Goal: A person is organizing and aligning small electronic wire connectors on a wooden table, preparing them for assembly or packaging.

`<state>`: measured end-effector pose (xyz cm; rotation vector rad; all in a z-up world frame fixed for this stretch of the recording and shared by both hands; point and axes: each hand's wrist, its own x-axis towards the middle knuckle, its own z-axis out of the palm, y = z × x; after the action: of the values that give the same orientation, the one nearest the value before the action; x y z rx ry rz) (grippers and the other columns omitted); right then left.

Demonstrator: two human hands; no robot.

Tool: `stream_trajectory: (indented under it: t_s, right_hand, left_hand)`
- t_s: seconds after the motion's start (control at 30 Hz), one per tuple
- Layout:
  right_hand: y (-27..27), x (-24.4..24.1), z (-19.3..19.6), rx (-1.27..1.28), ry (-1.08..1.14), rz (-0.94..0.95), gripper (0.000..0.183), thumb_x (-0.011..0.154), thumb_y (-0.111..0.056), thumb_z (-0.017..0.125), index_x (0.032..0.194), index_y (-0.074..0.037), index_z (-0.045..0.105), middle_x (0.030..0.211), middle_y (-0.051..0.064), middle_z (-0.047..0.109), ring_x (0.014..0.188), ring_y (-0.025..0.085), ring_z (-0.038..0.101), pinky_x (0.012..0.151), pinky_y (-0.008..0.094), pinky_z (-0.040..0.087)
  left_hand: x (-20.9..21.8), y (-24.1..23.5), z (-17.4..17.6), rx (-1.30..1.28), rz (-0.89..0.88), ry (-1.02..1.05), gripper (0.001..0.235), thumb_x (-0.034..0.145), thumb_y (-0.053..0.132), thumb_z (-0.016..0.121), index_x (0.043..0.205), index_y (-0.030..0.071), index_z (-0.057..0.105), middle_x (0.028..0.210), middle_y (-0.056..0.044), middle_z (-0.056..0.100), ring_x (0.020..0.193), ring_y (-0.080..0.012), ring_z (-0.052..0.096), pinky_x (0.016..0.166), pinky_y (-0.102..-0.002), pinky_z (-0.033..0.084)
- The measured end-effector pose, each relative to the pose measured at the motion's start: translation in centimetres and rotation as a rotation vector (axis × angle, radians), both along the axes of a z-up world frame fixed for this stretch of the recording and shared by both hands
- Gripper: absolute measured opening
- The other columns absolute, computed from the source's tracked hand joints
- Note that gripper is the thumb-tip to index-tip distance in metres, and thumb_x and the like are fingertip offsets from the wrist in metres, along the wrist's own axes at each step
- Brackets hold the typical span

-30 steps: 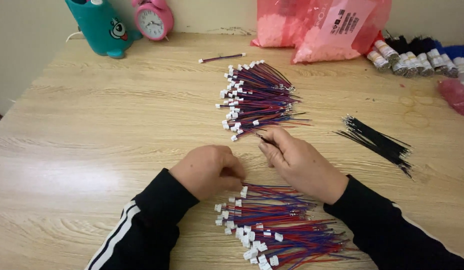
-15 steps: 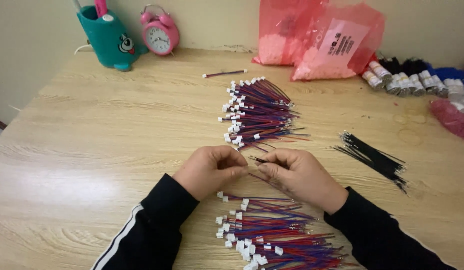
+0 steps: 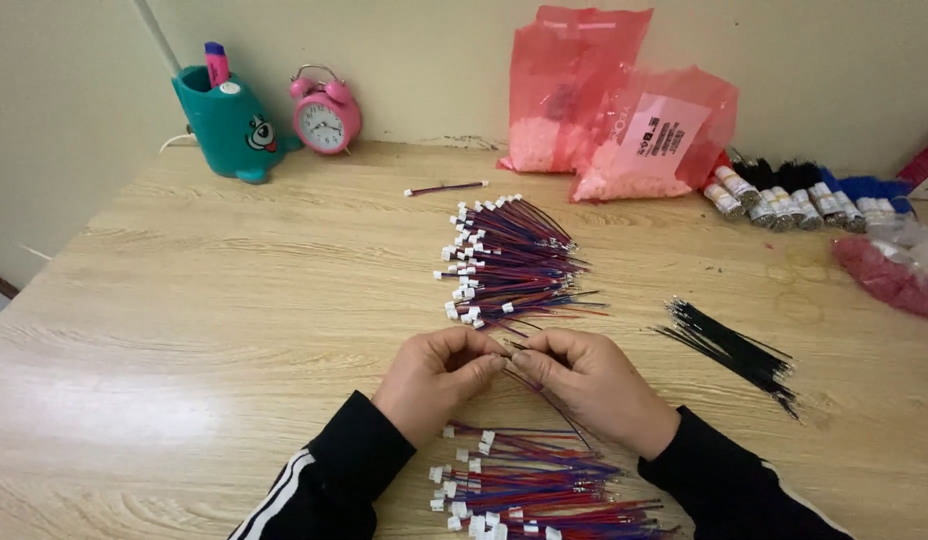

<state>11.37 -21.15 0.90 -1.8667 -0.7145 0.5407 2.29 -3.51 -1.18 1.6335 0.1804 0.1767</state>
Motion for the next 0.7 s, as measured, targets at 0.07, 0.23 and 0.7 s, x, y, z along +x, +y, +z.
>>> stream_trajectory:
  t_s: [0.07, 0.23, 0.7]
  right_hand:
    - [0.1, -0.2, 0.3, -0.005, 0.005, -0.005, 0.018, 0.090, -0.022, 0.068, 0.080, -0.008, 0.074, 0.067, -0.003, 0.060, 0.062, 0.008, 0.049, 0.059, 0.024, 0.041]
    - [0.2, -0.3, 0.4, 0.005, -0.012, -0.018, 0.016, 0.089, -0.020, 0.069, 0.083, -0.008, 0.075, 0.069, -0.003, 0.062, 0.063, 0.008, 0.051, 0.059, 0.024, 0.043]
    - [0.3, -0.1, 0.0, 0.109, -0.061, -0.114, 0.010, 0.081, -0.007, 0.072, 0.087, -0.001, 0.077, 0.068, 0.009, 0.071, 0.070, 0.014, 0.058, 0.066, 0.030, 0.051]
  left_hand:
    - [0.0, 0.0, -0.2, 0.003, 0.005, 0.001, 0.004, 0.086, 0.010, 0.072, 0.086, 0.007, 0.073, 0.072, 0.001, 0.067, 0.064, -0.0058, 0.054, 0.059, -0.020, 0.045]
    - [0.1, -0.1, 0.1, 0.041, 0.016, 0.002, 0.003, 0.085, 0.011, 0.072, 0.085, 0.008, 0.073, 0.074, 0.001, 0.069, 0.067, -0.0066, 0.058, 0.061, -0.021, 0.048]
    - [1.0, -0.1, -2.2, -0.451, 0.089, 0.029, 0.022, 0.087, -0.002, 0.065, 0.107, -0.009, 0.068, 0.086, -0.019, 0.070, 0.076, -0.0254, 0.073, 0.072, -0.038, 0.064]
